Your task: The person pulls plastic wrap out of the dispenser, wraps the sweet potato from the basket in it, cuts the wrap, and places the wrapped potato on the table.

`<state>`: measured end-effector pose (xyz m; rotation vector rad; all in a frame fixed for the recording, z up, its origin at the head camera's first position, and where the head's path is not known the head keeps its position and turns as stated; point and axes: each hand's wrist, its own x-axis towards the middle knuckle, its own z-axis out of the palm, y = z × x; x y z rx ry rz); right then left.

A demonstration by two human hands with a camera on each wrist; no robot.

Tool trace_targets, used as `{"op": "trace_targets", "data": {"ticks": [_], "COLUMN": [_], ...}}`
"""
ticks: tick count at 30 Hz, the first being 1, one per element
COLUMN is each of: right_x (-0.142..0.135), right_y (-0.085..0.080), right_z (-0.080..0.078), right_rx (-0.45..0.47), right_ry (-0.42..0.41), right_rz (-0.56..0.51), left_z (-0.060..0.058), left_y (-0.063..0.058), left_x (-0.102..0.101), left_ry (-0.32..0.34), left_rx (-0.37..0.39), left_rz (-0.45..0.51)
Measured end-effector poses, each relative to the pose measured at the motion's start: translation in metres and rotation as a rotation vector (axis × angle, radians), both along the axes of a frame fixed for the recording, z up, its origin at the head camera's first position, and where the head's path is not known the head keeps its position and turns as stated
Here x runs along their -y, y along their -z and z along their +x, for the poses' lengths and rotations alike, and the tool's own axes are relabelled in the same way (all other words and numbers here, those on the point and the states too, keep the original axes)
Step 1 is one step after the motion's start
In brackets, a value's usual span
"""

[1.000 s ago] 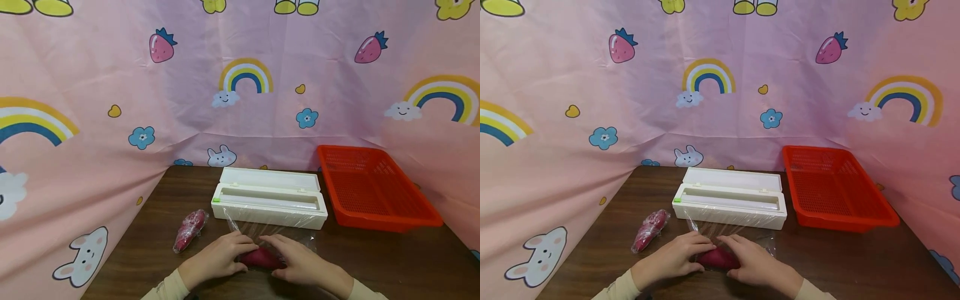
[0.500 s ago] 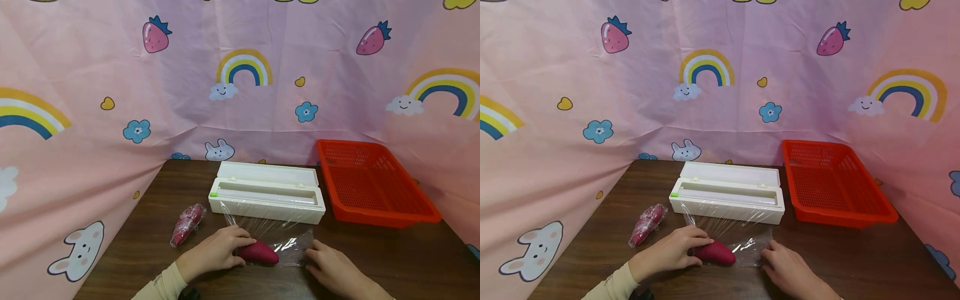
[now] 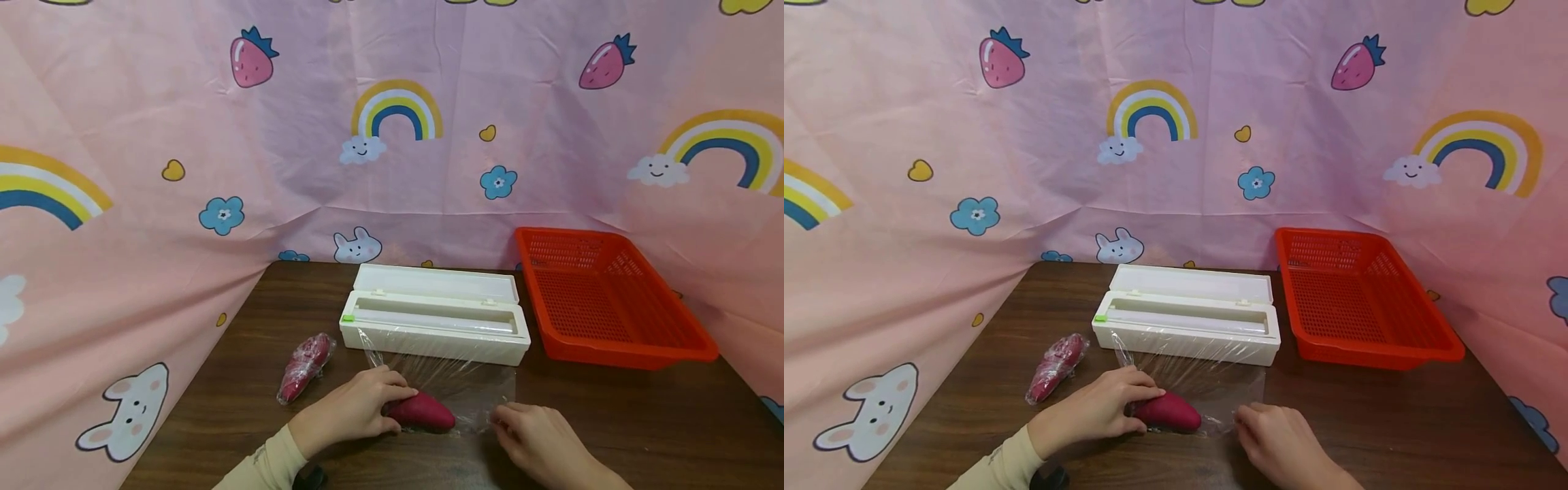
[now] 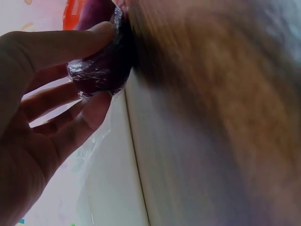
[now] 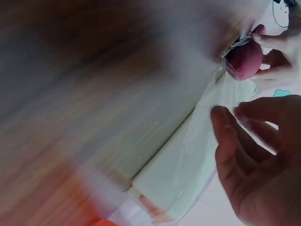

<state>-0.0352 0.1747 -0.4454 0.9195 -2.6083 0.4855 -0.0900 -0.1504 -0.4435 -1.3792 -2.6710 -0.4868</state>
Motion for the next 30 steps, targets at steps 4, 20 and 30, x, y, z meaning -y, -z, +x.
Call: {"op": "trace_targets", "data": {"ticks": [4,20,30], "right_x": [0.010,0.051,0.060], "right_y": [-0.002,0.005,-0.001], "right_z": [-0.002,-0.023,-0.027], "right_rx": [-0.132,-0.166,0.081], "right_ry": [-0.110,-0.336,-0.269], "right_rz": [-0.101,-0.174,-0.002], "left_z": [0.000,0.000,0.002], "left_y": [-0.001,-0.003,-0.008], "left_x": [0.000,-0.004,-0.004], "left_ry": [-0.008,-0.032,-0.031], "left_rx": [0.018,0.038,0.028], "left_rz": [-0.013,-0.049,-0.077]}}
